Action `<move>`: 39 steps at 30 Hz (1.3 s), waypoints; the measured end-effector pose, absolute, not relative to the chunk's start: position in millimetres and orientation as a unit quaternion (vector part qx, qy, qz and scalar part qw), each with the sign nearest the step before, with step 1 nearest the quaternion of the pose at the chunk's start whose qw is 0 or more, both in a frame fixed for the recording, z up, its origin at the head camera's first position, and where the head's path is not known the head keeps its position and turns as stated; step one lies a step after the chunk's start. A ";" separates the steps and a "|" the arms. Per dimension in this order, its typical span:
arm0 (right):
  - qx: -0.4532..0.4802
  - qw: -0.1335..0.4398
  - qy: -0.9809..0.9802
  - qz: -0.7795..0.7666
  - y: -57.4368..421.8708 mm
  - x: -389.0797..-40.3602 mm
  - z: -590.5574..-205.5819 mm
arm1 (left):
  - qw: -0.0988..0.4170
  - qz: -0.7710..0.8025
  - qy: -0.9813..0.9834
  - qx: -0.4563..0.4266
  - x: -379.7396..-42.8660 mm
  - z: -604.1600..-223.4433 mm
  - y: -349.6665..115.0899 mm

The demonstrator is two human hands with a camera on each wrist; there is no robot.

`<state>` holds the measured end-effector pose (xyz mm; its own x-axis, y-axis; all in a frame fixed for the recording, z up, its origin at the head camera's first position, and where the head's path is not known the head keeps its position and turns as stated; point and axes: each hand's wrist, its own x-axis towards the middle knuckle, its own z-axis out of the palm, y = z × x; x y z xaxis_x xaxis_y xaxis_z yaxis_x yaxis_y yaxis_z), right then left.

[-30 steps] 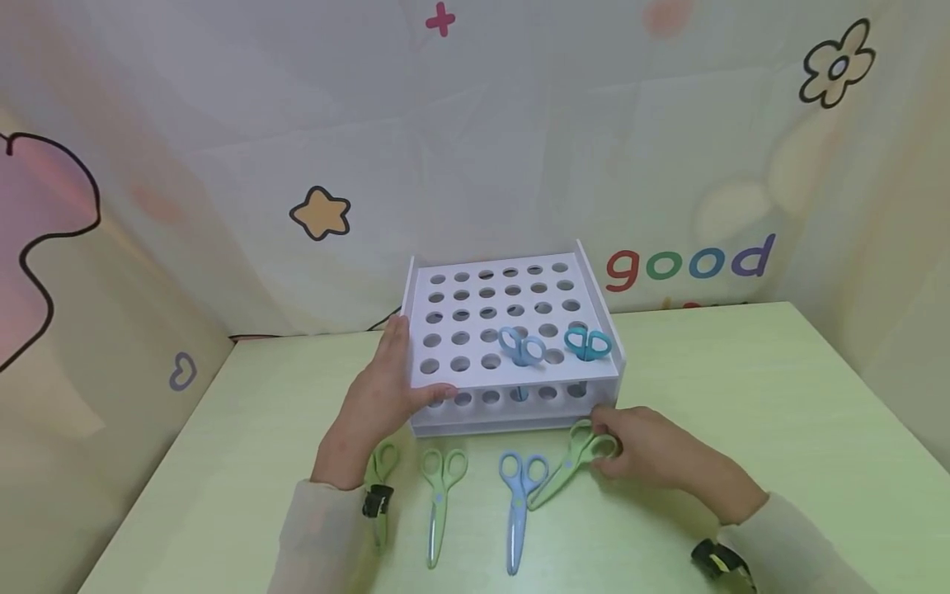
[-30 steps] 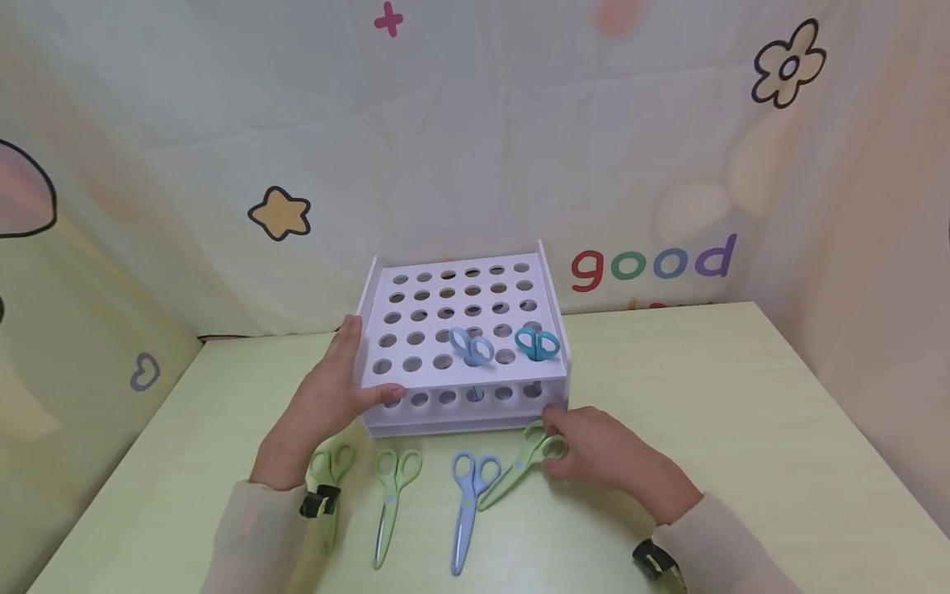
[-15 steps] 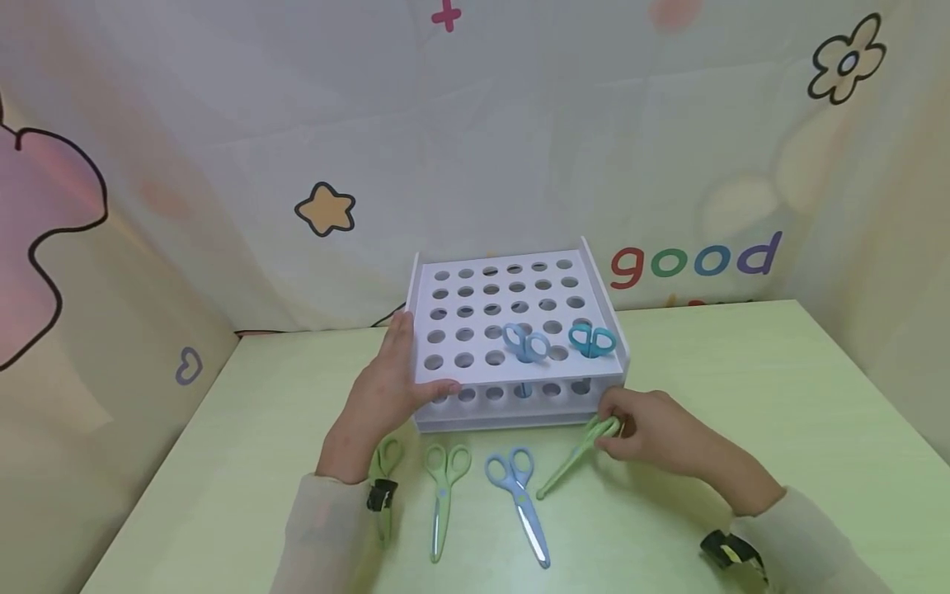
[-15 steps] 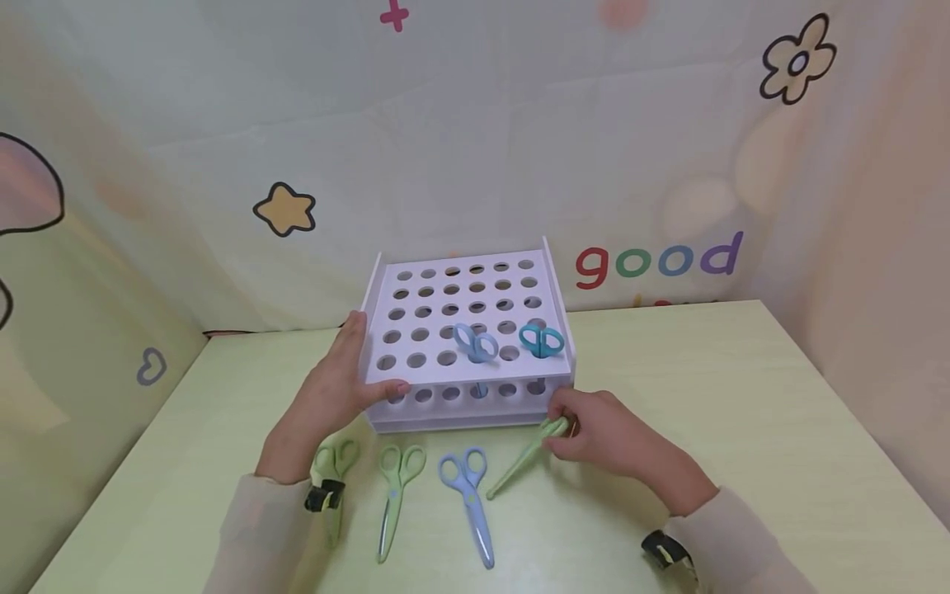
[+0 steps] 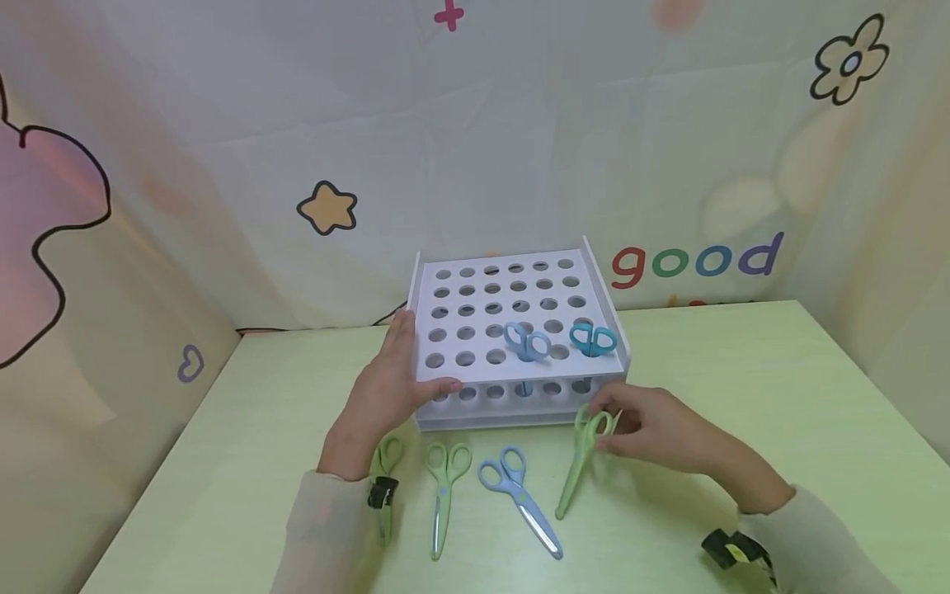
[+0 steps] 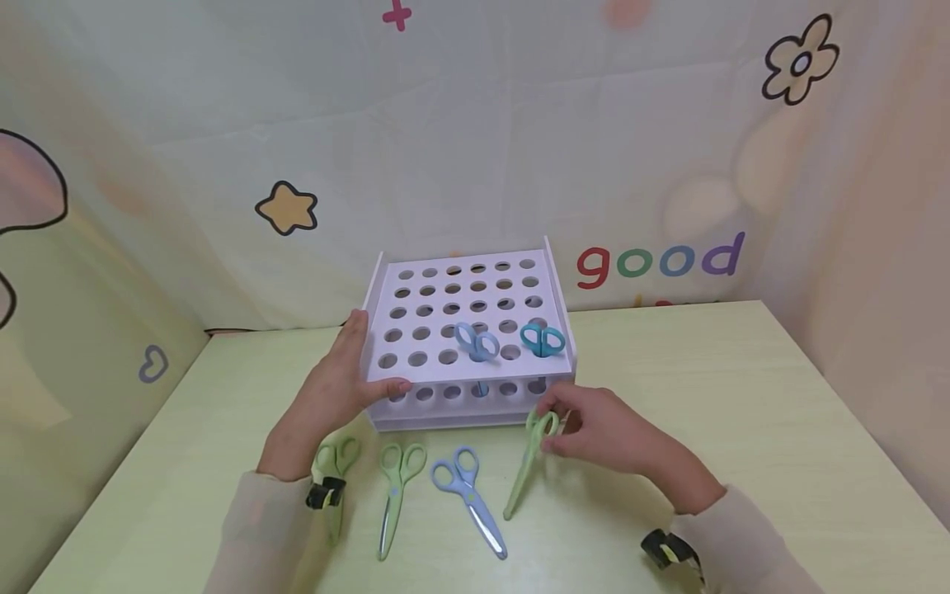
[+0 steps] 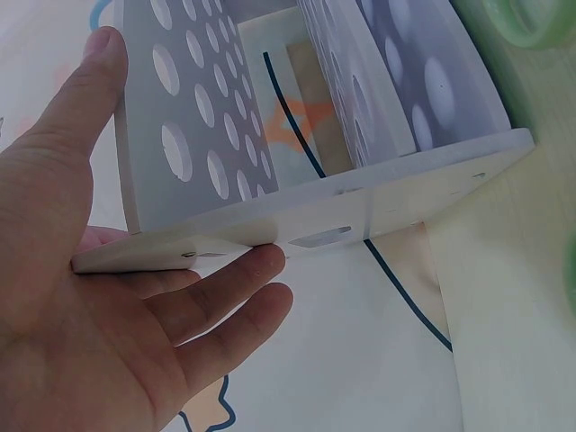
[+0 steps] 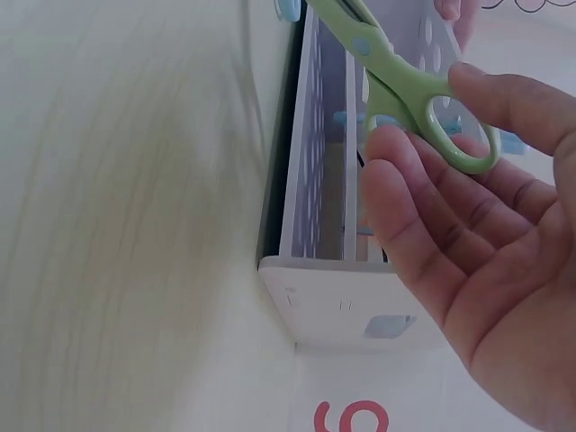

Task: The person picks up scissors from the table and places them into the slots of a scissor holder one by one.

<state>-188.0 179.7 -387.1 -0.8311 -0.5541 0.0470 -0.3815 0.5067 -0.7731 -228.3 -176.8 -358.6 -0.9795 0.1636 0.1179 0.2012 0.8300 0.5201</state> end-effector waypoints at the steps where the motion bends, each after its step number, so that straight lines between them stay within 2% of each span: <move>1: -0.274 0.106 0.860 -0.418 178.7 -187.4 -386.8 | 0.034 -0.275 -0.956 -0.096 -228.4 -358.7 -176.8; 20: -0.281 0.116 0.858 -0.413 168.4 -178.1 -380.1 | 0.029 -0.280 -0.955 -0.096 -227.8 -358.9 -178.0; 29: -0.279 0.118 0.808 -0.505 170.5 -178.1 -376.6 | 0.025 -0.281 -0.955 -0.091 -227.4 -358.6 -177.8; 39: -0.296 0.064 0.789 -0.535 167.4 -177.7 -375.8 | 0.020 -0.282 -0.955 -0.089 -227.5 -357.9 -178.9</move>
<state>-177.7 167.4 -375.8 -0.8161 -0.5361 0.2159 -0.3991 0.2526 -0.8814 -227.5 -178.9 -357.9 -0.9834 0.1580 0.0893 0.1812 0.8246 0.5359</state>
